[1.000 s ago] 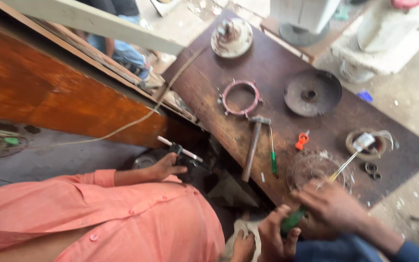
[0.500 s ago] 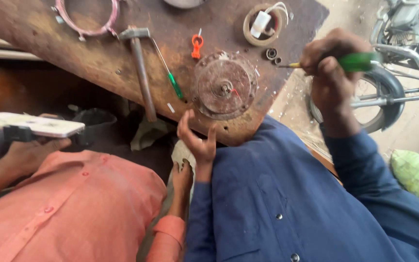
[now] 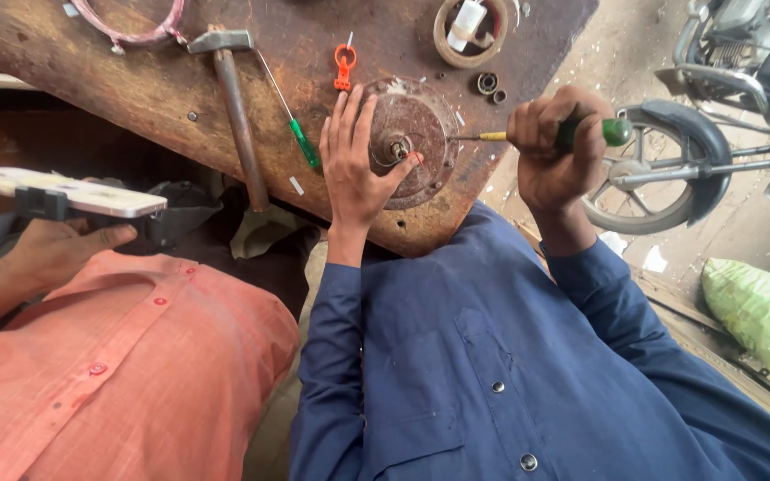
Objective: The person uses a soldering iron to work on wires attached to a circular metal component on a workbench. They also use a hammer to tap the component and a screwdriver to adjust parts. The task involves repeated soldering and mechanical adjustments to the component.
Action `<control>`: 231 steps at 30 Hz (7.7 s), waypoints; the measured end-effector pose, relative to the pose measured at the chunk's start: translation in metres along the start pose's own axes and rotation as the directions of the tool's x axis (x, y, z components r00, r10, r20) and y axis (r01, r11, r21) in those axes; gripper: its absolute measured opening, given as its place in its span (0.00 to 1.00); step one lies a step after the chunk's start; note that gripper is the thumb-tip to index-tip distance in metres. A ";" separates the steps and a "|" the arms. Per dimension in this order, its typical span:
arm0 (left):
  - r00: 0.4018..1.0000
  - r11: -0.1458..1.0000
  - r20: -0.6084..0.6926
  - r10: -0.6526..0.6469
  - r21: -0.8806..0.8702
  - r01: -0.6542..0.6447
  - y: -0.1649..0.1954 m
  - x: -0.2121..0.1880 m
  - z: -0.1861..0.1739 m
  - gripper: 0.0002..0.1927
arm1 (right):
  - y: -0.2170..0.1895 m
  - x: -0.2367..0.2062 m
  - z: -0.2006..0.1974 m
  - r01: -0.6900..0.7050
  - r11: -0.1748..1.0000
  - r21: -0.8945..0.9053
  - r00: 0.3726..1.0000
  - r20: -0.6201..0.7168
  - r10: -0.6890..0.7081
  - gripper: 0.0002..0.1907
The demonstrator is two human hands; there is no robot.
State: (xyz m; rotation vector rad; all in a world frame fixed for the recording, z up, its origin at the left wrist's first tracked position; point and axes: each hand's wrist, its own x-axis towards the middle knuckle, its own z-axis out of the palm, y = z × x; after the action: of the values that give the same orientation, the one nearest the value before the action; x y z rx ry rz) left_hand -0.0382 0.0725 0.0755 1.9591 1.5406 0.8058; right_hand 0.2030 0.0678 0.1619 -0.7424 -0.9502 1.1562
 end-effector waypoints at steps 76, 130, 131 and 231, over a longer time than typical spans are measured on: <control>0.984 0.998 -0.172 0.037 -0.047 -0.046 -0.024 -0.023 0.046 0.39 | -0.009 -0.034 -0.003 0.197 0.952 -0.234 0.979 -0.008 -0.204 0.33; 0.995 0.999 -0.090 -0.047 0.000 0.047 -0.009 0.002 0.036 0.51 | -0.013 0.015 -0.011 -0.060 0.930 -0.363 0.933 0.310 0.181 0.35; 0.996 0.999 -0.084 -0.042 -0.008 0.041 -0.010 0.003 0.036 0.52 | -0.019 0.019 -0.009 -0.034 0.898 -0.438 0.936 0.301 0.183 0.35; 0.986 0.998 -0.160 0.044 0.042 -0.037 -0.016 0.015 0.049 0.56 | -0.106 0.114 0.045 0.802 -0.218 -0.556 0.379 0.191 0.906 0.22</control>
State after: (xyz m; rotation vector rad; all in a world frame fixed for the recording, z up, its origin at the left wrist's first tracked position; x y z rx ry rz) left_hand -0.0109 0.0894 0.0320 2.0011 1.6233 0.9791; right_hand 0.2192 0.1511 0.2995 -1.5098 -3.5014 0.2637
